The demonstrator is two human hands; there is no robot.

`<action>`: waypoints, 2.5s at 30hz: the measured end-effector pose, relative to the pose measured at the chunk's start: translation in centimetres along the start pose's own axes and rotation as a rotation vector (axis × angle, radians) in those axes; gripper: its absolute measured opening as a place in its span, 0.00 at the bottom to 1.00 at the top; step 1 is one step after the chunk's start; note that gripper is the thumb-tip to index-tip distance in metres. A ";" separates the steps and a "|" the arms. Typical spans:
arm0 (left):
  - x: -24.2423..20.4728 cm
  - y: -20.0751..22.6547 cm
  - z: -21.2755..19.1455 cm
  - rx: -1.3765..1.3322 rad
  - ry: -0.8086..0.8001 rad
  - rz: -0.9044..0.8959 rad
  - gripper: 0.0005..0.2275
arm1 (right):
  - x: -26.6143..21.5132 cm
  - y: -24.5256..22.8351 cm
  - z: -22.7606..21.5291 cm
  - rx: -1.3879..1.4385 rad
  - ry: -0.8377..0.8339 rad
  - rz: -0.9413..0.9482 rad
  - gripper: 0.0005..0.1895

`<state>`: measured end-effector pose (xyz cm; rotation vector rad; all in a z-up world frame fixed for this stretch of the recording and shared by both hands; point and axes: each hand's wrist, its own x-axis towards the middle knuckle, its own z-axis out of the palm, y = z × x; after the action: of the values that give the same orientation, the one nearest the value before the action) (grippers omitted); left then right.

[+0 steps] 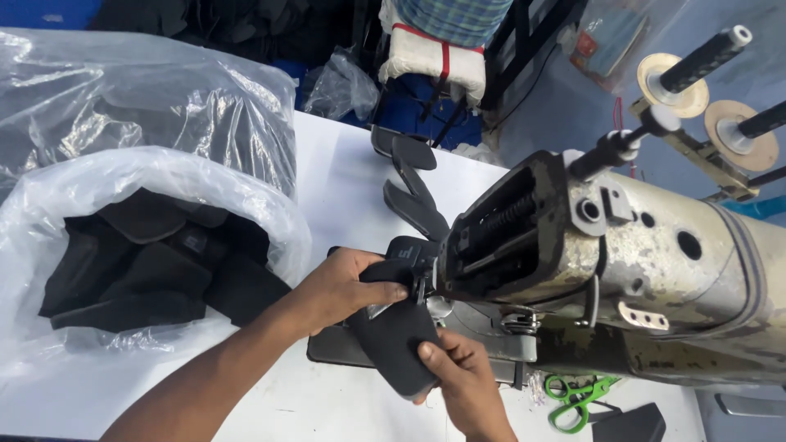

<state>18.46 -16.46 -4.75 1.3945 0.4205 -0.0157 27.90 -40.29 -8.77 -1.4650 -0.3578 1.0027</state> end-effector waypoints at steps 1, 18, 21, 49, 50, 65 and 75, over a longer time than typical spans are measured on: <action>0.0 0.1 -0.1 -0.002 -0.008 0.007 0.15 | 0.1 0.1 0.0 0.084 -0.065 0.042 0.16; 3.7 2.1 -2.9 0.244 -0.217 0.125 0.16 | -0.6 0.4 6.8 0.084 0.195 -0.003 0.18; 5.7 2.0 -3.8 0.170 -0.321 0.116 0.16 | 0.2 0.5 7.7 0.157 0.240 -0.003 0.17; -3.0 2.9 -6.0 0.077 0.026 -0.034 0.15 | 0.5 -1.5 9.4 0.222 0.522 -0.057 0.16; -3.1 2.8 -6.0 0.035 0.027 -0.042 0.16 | 0.6 -1.6 9.5 0.235 0.522 -0.050 0.16; -6.7 -6.4 1.8 -0.496 0.039 -0.111 0.28 | -1.1 -0.5 7.8 0.197 0.510 -0.113 0.13; -5.6 -4.4 2.7 -0.461 0.147 -0.056 0.25 | -1.3 3.5 5.6 0.097 0.429 -0.140 0.11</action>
<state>12.93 -21.11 -6.94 0.9322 0.5468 0.1318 21.80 -38.31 -10.74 -1.4991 -0.0972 0.5657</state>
